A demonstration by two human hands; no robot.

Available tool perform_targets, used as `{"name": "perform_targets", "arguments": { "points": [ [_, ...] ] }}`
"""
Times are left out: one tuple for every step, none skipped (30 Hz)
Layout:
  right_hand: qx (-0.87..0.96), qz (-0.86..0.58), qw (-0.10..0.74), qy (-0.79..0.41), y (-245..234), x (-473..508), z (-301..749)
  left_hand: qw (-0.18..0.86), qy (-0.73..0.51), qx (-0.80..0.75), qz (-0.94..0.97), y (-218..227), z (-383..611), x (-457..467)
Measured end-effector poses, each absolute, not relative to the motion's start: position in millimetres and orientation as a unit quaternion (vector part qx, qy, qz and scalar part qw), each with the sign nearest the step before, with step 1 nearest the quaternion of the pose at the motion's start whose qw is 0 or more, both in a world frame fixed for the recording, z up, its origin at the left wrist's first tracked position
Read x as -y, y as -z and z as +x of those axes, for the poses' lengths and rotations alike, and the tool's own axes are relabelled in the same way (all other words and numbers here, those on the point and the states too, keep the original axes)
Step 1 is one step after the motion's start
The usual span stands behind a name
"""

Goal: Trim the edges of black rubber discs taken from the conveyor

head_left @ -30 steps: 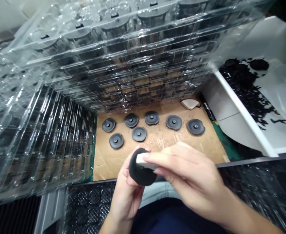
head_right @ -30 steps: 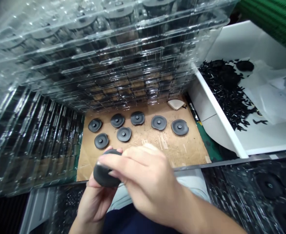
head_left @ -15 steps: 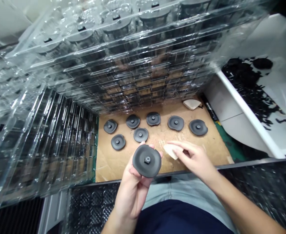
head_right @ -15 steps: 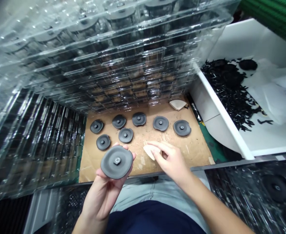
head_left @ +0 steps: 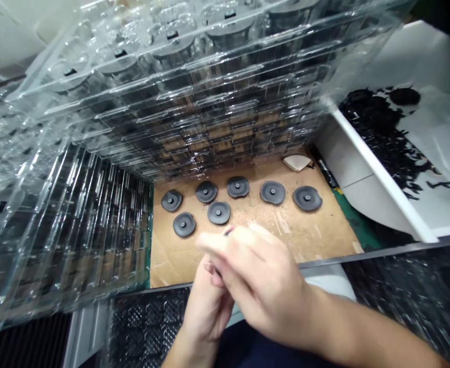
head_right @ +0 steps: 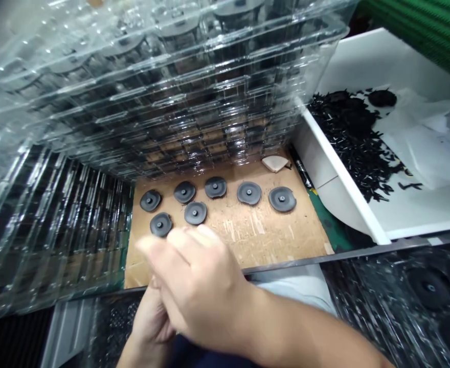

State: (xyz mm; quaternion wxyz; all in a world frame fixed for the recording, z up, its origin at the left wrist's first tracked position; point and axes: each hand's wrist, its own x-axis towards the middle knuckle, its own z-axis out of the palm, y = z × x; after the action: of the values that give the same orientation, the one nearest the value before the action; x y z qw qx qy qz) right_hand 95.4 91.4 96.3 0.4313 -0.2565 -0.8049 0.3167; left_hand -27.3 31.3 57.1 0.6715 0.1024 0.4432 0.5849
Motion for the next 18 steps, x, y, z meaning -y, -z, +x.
{"name": "perform_targets", "arguments": {
  "points": [
    [0.808, -0.231, 0.42, -0.342, -97, -90, 100, 0.675, -0.594, -0.426, 0.102, -59, -28, -32],
    [0.812, -0.212, 0.389, -0.379, -97, -88, 105, 0.678, -0.603, -0.408, 0.101, -60, -29, -32],
    [0.812, -0.211, 0.356, -0.411, -97, -86, 112, 0.684, -0.607, -0.392, 0.102, -61, -30, -32],
    [0.812, -0.229, 0.328, -0.426, -97, -84, 119, 0.692, -0.607, -0.378, 0.102, -61, -31, -33],
    [0.813, -0.263, 0.306, -0.421, -98, -83, 125, 0.702, -0.601, -0.37, 0.099, -61, -31, -33],
    [0.817, -0.298, 0.295, -0.396, -99, -83, 129, 0.71, -0.591, -0.371, 0.093, -62, -31, -33],
    [0.823, -0.326, 0.298, -0.356, -101, -85, 131, 0.716, -0.581, -0.376, 0.086, -62, -30, -34],
    [0.833, -0.337, 0.309, -0.31, -103, -88, 131, 0.723, -0.571, -0.381, 0.079, -62, -29, -34],
    [0.848, -0.324, 0.322, -0.269, -105, -92, 129, 0.731, -0.561, -0.381, 0.073, -62, -28, -33],
    [0.863, -0.287, 0.338, -0.242, -107, -98, 126, 0.738, -0.554, -0.378, 0.07, -62, -27, -33],
    [0.873, -0.239, 0.352, -0.238, -107, -105, 123, 0.745, -0.55, -0.371, 0.071, -62, -27, -32],
    [0.876, -0.197, 0.36, -0.254, -106, -112, 120, 0.751, -0.549, -0.359, 0.074, -63, -27, -32],
    [0.87, -0.175, 0.366, -0.28, -103, -118, 118, 0.757, -0.549, -0.346, 0.077, -63, -28, -31],
    [0.856, -0.185, 0.373, -0.306, -97, -123, 118, 0.762, -0.55, -0.334, 0.075, -64, -29, -30],
    [0.837, -0.225, 0.379, -0.326, -89, -126, 119, 0.766, -0.553, -0.321, 0.069, -64, -31, -29],
    [0.815, -0.281, 0.379, -0.337, -77, -127, 122, 0.771, -0.554, -0.307, 0.058, -64, -32, -29],
    [0.796, -0.336, 0.368, -0.343, -63, -124, 125, 0.776, -0.554, -0.297, 0.045, -64, -34, -28],
    [0.783, -0.378, 0.35, -0.349, -48, -120, 128, 0.779, -0.554, -0.292, 0.034, -63, -36, -28]
  ]
}}
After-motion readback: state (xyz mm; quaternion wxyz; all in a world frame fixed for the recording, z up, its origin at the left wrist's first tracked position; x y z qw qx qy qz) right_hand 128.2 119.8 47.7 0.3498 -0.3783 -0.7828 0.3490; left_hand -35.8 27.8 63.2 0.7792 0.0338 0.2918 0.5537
